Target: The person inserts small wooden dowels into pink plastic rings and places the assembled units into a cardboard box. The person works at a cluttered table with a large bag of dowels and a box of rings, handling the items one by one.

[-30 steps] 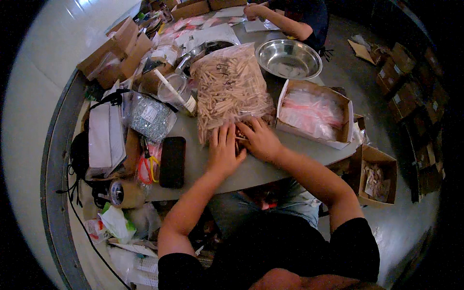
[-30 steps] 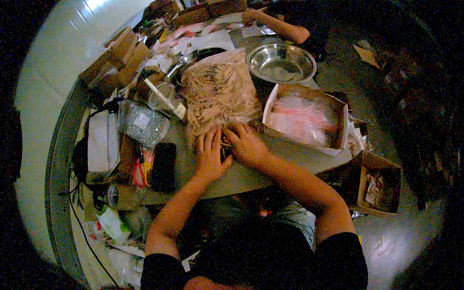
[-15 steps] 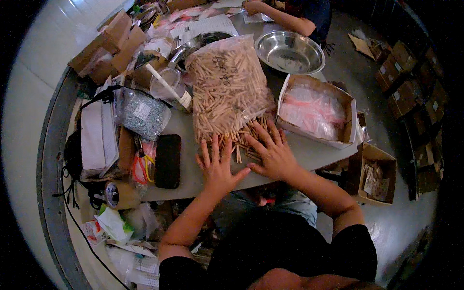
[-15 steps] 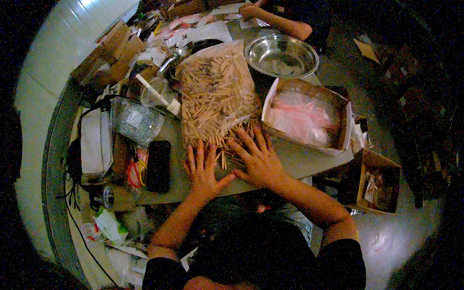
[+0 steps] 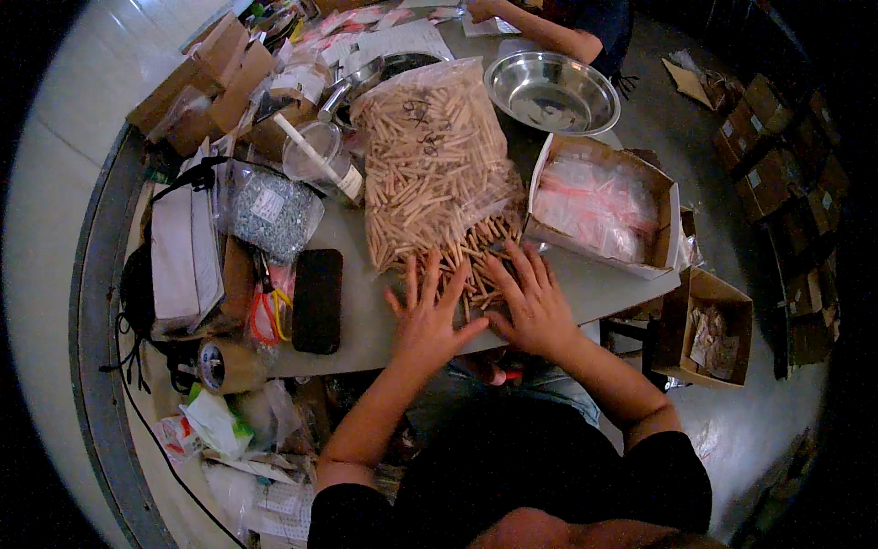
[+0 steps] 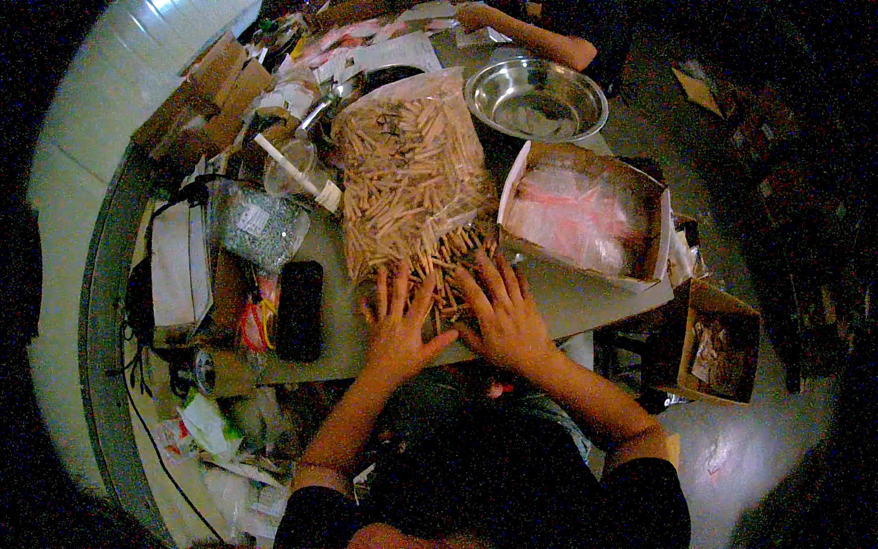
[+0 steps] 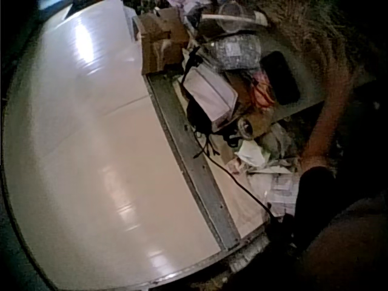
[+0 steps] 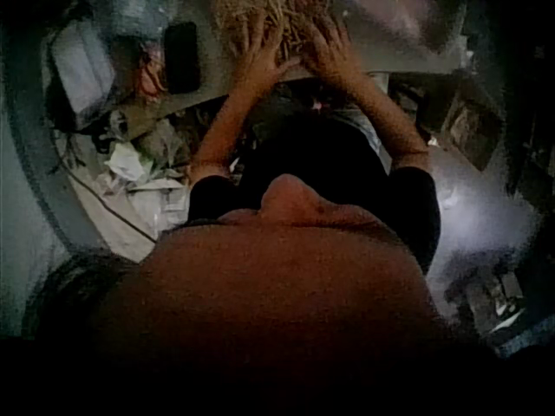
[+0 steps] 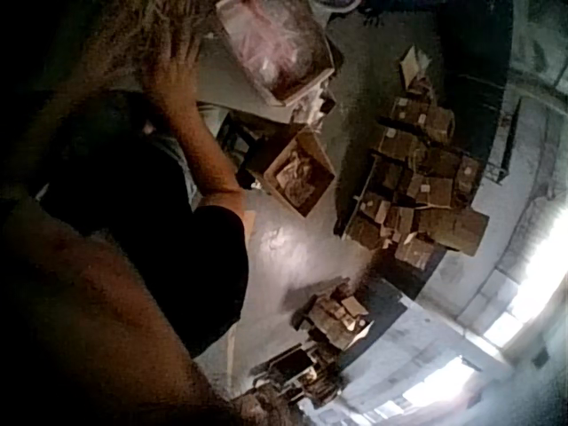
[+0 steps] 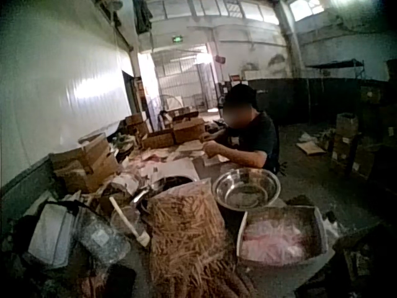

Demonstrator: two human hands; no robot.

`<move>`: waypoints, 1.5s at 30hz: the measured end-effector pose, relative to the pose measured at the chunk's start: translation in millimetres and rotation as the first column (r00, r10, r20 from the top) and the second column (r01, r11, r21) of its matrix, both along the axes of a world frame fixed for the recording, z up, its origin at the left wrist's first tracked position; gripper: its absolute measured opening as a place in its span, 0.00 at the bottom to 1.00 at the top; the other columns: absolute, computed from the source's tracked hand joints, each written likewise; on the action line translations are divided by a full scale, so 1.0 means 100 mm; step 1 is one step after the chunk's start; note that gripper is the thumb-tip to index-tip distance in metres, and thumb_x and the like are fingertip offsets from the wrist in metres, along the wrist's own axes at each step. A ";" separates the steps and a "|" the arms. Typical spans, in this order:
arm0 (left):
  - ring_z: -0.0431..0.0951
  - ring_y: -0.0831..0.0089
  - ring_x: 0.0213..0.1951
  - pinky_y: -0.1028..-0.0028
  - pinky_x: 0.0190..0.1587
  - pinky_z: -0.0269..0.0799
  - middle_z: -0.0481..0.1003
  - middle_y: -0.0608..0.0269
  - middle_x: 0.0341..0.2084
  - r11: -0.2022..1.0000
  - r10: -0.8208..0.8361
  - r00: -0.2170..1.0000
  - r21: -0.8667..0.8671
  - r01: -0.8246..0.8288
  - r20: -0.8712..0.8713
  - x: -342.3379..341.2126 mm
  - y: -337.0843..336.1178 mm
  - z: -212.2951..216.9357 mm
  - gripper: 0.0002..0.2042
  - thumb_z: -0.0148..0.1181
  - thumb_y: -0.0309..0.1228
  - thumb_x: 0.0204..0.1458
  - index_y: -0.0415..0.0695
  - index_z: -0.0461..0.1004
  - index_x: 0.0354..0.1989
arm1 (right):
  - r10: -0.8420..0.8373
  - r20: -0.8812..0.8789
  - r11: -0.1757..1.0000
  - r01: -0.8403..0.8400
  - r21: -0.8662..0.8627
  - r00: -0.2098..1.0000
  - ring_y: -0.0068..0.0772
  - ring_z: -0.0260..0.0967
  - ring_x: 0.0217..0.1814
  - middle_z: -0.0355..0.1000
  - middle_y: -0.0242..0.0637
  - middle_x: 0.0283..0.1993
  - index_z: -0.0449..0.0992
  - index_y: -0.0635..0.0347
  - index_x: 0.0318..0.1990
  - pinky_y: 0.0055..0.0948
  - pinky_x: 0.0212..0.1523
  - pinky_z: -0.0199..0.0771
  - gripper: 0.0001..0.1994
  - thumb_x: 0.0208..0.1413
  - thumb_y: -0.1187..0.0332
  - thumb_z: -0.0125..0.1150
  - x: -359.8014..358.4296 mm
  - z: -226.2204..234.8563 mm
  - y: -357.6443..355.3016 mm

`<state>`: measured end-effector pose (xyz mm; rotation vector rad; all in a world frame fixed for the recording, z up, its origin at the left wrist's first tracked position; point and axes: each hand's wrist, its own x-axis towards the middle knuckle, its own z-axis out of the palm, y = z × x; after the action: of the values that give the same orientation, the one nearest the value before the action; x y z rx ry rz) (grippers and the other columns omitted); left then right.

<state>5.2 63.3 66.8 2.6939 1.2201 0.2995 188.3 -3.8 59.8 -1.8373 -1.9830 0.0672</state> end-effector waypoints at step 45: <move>0.39 0.43 0.69 0.44 0.66 0.35 0.43 0.42 0.68 0.996 0.087 0.988 0.006 -0.087 -0.124 -0.38 -0.16 -0.22 0.56 0.51 0.70 0.39 0.35 0.47 0.67 | -0.023 0.141 0.994 0.038 -0.104 0.990 0.54 0.38 0.74 0.48 0.39 0.71 0.61 0.44 0.64 0.61 0.67 0.37 0.35 0.48 0.46 0.61 0.01 0.07 -0.10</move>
<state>-33.3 47.1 45.1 2.6997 1.3747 0.1446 189.7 -14.0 66.8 -1.9882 -2.0815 0.0361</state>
